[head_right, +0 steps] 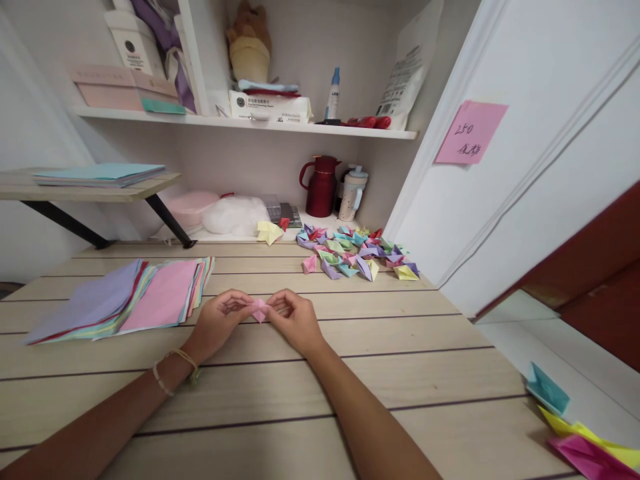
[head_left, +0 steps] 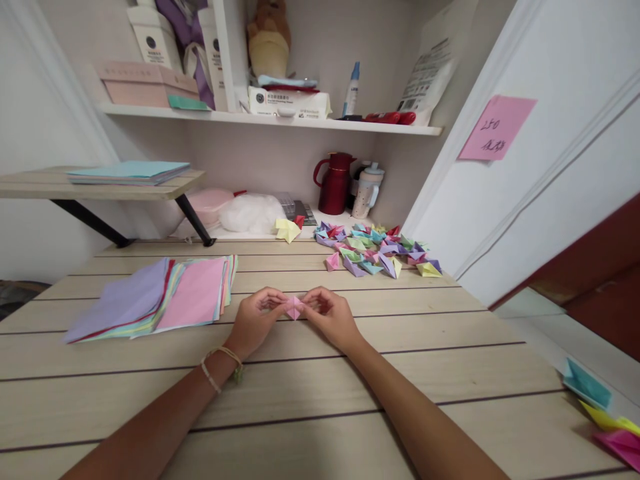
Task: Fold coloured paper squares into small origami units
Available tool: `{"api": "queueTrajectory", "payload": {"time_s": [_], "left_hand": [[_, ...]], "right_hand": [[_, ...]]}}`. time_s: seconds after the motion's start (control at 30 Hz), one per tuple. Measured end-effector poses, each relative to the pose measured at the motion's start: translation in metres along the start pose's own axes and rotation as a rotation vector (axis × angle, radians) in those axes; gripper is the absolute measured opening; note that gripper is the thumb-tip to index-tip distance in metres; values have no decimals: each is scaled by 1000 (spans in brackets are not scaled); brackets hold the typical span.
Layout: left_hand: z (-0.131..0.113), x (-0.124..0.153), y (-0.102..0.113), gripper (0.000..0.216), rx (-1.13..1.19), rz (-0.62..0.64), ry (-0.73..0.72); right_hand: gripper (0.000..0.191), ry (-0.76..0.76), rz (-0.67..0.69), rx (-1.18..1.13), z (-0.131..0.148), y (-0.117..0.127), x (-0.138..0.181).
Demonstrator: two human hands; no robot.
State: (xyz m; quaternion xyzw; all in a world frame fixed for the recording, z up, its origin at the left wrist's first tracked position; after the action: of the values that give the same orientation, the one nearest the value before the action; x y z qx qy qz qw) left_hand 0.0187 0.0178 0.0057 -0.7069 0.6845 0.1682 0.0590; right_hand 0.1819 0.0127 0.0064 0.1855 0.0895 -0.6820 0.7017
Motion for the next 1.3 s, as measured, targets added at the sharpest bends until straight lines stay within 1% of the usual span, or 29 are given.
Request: {"api": "queueTrajectory", "payload": {"time_s": [0.1,0.17,0.23,0.33,0.4,0.57,0.7,0.83,0.97,1.03,1.07,1.2,1.3], "left_hand": [[-4,1,-1,23,-65,37,-17],[-5,1,-2,21,-123,65,-22],[-6,1,0,17,-181,57,-33],[-6,0,2,16,-191,8,-34],[-8,0,3,15,-191,-3,-49],[-17,3,-1,16,-296,66,-180],[-17,3,-1,15,-322,71,-199],[-17,3,0,14,-330,42,-201],[-19,4,-1,12,-338,41,-228],[-18,4,0,11,-275,22,-189],[-16,3,0,10,-213,9,-146],[-6,1,1,15,86,0,95],[-4,-1,1,19,181,-1,171]], "right_hand": [[26,51,1,69,0,0,0],[19,115,19,143,2,0,0],[15,151,-1,201,3,1,1],[13,117,-48,215,2,3,1],[14,78,-44,192,1,3,0],[23,25,40,100,-1,-2,1],[19,51,38,101,-3,-4,2],[15,65,16,124,-3,-3,2],[6,140,6,231,2,-1,2],[6,165,17,269,4,-2,3],[6,168,26,273,5,-3,3],[6,129,55,218,4,-6,4],[5,90,15,157,2,-4,2]]}}
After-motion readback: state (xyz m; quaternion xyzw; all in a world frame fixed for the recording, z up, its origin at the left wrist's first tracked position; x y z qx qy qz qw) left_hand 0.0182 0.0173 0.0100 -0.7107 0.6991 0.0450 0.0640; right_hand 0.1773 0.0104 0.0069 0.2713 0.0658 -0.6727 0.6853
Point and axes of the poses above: each hand's wrist, its own x-axis away from the middle knuckle, its own y-axis out of the back of the hand, z = x × y, the point moved 3 cm from there along -x, towards the middle knuckle, and after that the axes turned 7 degrees about -z, right-handed, at the moved point
